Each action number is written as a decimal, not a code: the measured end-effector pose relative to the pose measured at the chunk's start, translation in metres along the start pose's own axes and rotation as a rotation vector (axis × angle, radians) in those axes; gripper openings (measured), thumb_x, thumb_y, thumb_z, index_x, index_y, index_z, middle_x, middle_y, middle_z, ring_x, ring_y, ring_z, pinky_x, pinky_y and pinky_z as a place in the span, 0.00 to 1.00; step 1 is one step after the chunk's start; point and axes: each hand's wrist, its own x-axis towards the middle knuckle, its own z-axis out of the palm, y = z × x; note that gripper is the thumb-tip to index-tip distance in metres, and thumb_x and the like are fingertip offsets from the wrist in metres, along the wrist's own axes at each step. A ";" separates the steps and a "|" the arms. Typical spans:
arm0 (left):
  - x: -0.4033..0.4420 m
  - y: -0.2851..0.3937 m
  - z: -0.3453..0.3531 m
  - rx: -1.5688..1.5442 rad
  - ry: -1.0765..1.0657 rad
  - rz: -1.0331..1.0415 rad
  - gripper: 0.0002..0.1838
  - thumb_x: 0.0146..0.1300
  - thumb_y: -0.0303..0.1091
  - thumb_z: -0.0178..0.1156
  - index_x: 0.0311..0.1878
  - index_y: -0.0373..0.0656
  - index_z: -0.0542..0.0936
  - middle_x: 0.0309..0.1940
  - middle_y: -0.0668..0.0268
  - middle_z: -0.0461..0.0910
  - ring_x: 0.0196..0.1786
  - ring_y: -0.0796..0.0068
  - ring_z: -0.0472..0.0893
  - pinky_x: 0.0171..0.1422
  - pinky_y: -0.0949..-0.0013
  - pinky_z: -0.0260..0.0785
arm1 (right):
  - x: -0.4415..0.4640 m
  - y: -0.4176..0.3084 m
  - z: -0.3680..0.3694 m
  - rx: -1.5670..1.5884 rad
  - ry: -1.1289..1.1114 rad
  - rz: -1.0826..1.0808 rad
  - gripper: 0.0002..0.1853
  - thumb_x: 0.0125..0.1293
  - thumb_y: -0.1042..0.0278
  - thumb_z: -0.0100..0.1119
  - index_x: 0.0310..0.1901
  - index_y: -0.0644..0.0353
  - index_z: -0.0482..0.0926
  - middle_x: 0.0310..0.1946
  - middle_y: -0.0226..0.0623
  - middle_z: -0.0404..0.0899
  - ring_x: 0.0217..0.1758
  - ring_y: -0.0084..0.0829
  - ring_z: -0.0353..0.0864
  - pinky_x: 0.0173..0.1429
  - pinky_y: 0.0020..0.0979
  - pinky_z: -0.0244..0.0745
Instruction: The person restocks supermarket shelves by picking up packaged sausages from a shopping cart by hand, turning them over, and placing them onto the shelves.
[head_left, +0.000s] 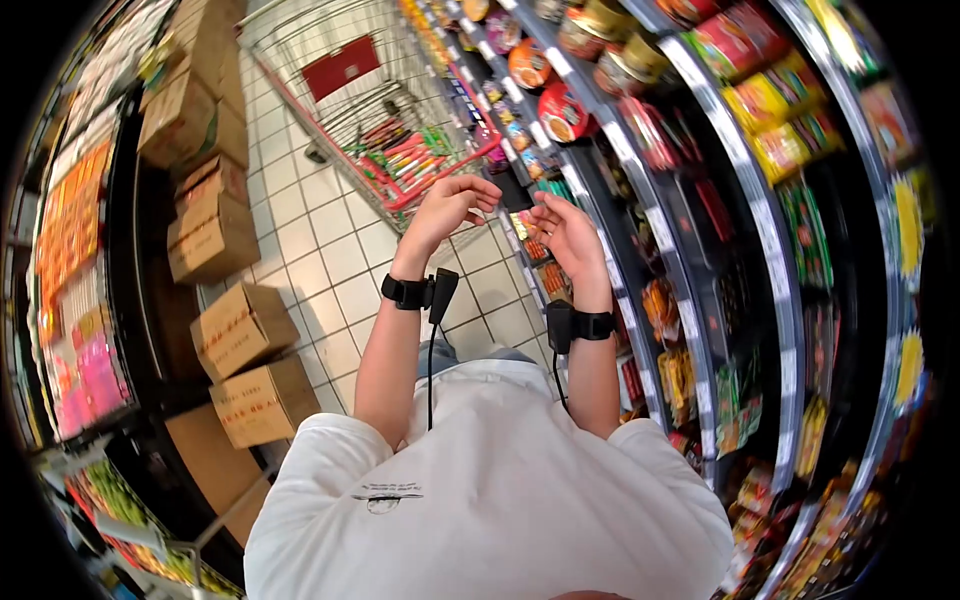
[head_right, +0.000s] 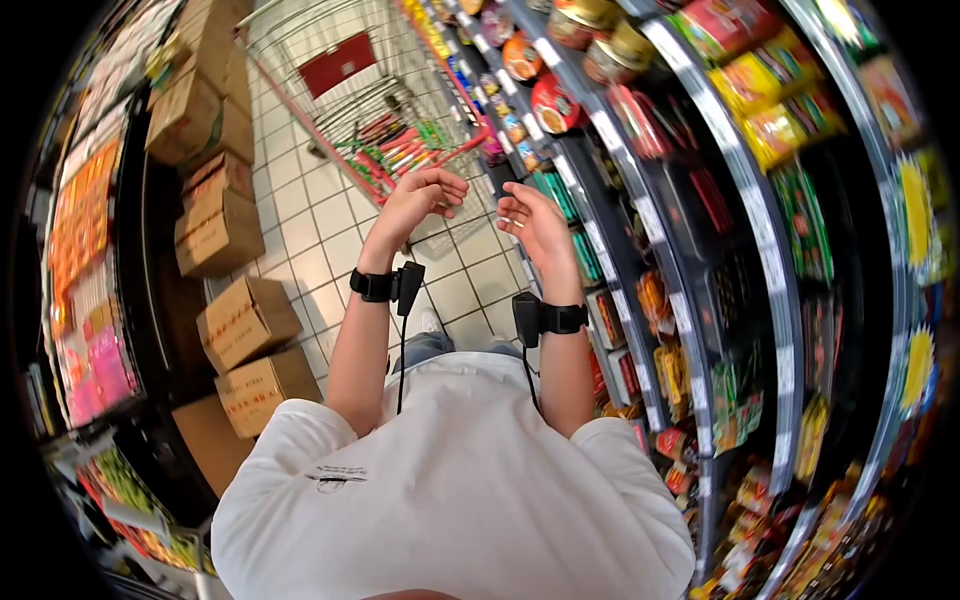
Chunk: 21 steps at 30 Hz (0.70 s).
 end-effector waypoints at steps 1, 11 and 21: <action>-0.007 -0.001 -0.013 -0.006 0.045 0.009 0.13 0.62 0.26 0.47 0.43 0.37 0.80 0.37 0.67 0.80 0.41 0.79 0.79 0.44 0.72 0.73 | 0.009 0.003 0.013 -0.031 -0.018 0.027 0.13 0.68 0.63 0.53 0.49 0.61 0.75 0.34 0.34 0.79 0.39 0.28 0.78 0.44 0.32 0.74; -0.025 -0.018 -0.089 -0.077 0.364 -0.087 0.12 0.67 0.32 0.48 0.46 0.38 0.78 0.35 0.68 0.80 0.39 0.79 0.80 0.41 0.74 0.74 | 0.096 0.027 0.075 -0.113 -0.140 0.190 0.12 0.67 0.64 0.55 0.48 0.60 0.75 0.38 0.33 0.78 0.40 0.27 0.77 0.45 0.33 0.74; 0.080 0.004 -0.162 -0.070 0.593 -0.112 0.12 0.68 0.30 0.47 0.44 0.36 0.78 0.23 0.71 0.73 0.26 0.78 0.77 0.33 0.74 0.73 | 0.269 0.029 0.098 0.265 -0.112 0.353 0.09 0.65 0.69 0.56 0.45 0.61 0.73 0.37 0.35 0.77 0.39 0.29 0.76 0.45 0.35 0.75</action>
